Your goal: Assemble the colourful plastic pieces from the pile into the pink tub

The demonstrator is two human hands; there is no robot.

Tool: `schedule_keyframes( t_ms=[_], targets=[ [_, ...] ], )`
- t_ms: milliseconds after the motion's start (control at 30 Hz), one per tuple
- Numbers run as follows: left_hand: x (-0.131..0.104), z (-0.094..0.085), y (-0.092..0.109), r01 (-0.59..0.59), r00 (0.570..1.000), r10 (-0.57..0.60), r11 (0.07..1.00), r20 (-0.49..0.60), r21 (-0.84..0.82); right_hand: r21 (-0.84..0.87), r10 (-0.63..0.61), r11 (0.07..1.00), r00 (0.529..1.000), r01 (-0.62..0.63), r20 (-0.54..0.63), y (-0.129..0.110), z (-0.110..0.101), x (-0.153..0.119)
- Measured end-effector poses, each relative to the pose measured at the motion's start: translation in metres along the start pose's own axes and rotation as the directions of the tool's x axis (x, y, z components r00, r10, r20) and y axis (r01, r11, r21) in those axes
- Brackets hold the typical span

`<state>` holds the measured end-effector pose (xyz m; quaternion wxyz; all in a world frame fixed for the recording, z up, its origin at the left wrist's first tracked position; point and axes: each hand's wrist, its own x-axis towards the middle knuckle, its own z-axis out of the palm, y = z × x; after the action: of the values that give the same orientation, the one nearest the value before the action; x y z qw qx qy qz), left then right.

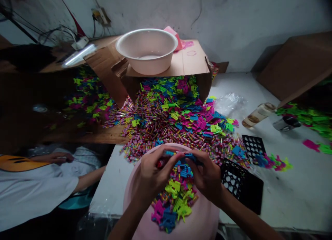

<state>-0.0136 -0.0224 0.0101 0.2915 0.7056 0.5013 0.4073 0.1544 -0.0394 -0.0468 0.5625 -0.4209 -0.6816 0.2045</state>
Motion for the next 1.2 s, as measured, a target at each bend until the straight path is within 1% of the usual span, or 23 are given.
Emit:
schedule_keyframes(
  t_ms=[33, 100, 167, 200, 233, 300, 333, 400, 467, 500, 567, 633, 667, 733, 833, 933, 1000, 1100, 1200],
  targets=[
    [0.0, 0.0, -0.001, 0.015, 1.0, -0.015, 1.0, 0.024, -0.002, 0.008, 0.014, 1.0, 1.0, -0.014, -0.003, 0.0, 0.001, 0.0],
    [-0.001, 0.002, -0.004, -0.014, 1.0, 0.014, 1.0, 0.006, 0.015, 0.015, 0.076, 0.997, 0.997, -0.075, -0.031, -0.002, 0.004, -0.001],
    [-0.006, 0.008, -0.008, -0.107, 0.991, 0.112, 0.992, -0.077, 0.068, 0.005, 0.132, 0.991, 0.989, -0.132, -0.063, -0.003, 0.007, -0.002],
    [-0.008, 0.011, -0.01, -0.159, 0.977, 0.172, 0.981, -0.125, 0.109, -0.013, 0.145, 0.989, 0.987, -0.146, -0.074, -0.004, 0.008, -0.002],
    [-0.011, 0.015, -0.011, -0.204, 0.96, 0.228, 0.967, -0.164, 0.153, -0.035, 0.14, 0.989, 0.987, -0.143, -0.079, -0.004, 0.009, -0.001],
    [-0.014, 0.021, -0.012, -0.263, 0.93, 0.306, 0.941, -0.203, 0.215, -0.073, 0.088, 0.993, 0.994, -0.093, -0.068, -0.003, 0.009, 0.0],
    [-0.015, 0.022, -0.012, -0.277, 0.921, 0.324, 0.935, -0.215, 0.224, -0.085, 0.059, 0.994, 0.997, -0.063, -0.056, -0.002, 0.008, 0.0],
    [-0.015, 0.022, -0.011, -0.281, 0.92, 0.324, 0.937, -0.222, 0.206, -0.089, 0.006, 0.996, 1.0, -0.008, -0.023, 0.0, 0.005, 0.002],
    [-0.014, 0.019, -0.01, -0.254, 0.938, 0.284, 0.953, -0.199, 0.165, -0.092, -0.032, 0.995, 0.999, 0.033, 0.015, 0.003, 0.0, 0.003],
    [-0.013, 0.016, -0.01, -0.22, 0.954, 0.243, 0.966, -0.175, 0.137, -0.096, -0.048, 0.994, 0.998, 0.051, 0.038, 0.005, -0.002, 0.003],
    [-0.012, 0.012, -0.01, -0.116, 0.987, 0.121, 0.991, -0.101, 0.06, -0.102, -0.073, 0.992, 0.995, 0.08, 0.065, 0.008, -0.004, 0.002],
    [-0.01, 0.009, -0.011, 0.017, 0.999, -0.018, 1.0, -0.032, -0.027, -0.096, -0.091, 0.991, 0.993, 0.098, 0.077, 0.011, -0.004, -0.001],
    [-0.01, 0.008, -0.012, 0.074, 0.997, -0.074, 0.995, 0.0, -0.068, -0.09, -0.091, 0.991, 0.992, 0.098, 0.082, 0.012, -0.003, -0.003],
    [-0.01, 0.008, -0.013, 0.145, 0.989, -0.143, 0.982, 0.029, -0.121, -0.08, -0.083, 0.993, 0.994, 0.088, 0.073, 0.015, 0.0, -0.008],
    [-0.008, 0.009, -0.016, 0.202, 0.979, -0.195, 0.964, 0.059, -0.174, -0.089, -0.066, 0.994, 0.996, 0.07, 0.053, 0.019, 0.004, -0.015],
    [-0.005, 0.007, -0.018, 0.281, 0.955, -0.248, 0.933, 0.165, -0.226, -0.071, -0.057, 0.996, 0.995, 0.063, 0.077, 0.022, 0.007, -0.021],
    [-0.004, 0.007, -0.022, 0.307, 0.945, -0.268, 0.924, 0.187, -0.229, -0.045, -0.041, 0.998, 0.996, 0.045, 0.077, 0.024, 0.008, -0.024],
    [-0.003, 0.009, -0.028, 0.333, 0.939, -0.297, 0.91, 0.171, -0.249, -0.015, 0.013, 1.0, 0.998, -0.012, 0.062, 0.026, 0.01, -0.026],
    [-0.002, 0.012, -0.033, 0.414, 0.905, -0.354, 0.863, 0.237, -0.289, 0.027, 0.117, 0.992, 0.988, -0.12, 0.102, 0.026, 0.011, -0.025]
  ],
)
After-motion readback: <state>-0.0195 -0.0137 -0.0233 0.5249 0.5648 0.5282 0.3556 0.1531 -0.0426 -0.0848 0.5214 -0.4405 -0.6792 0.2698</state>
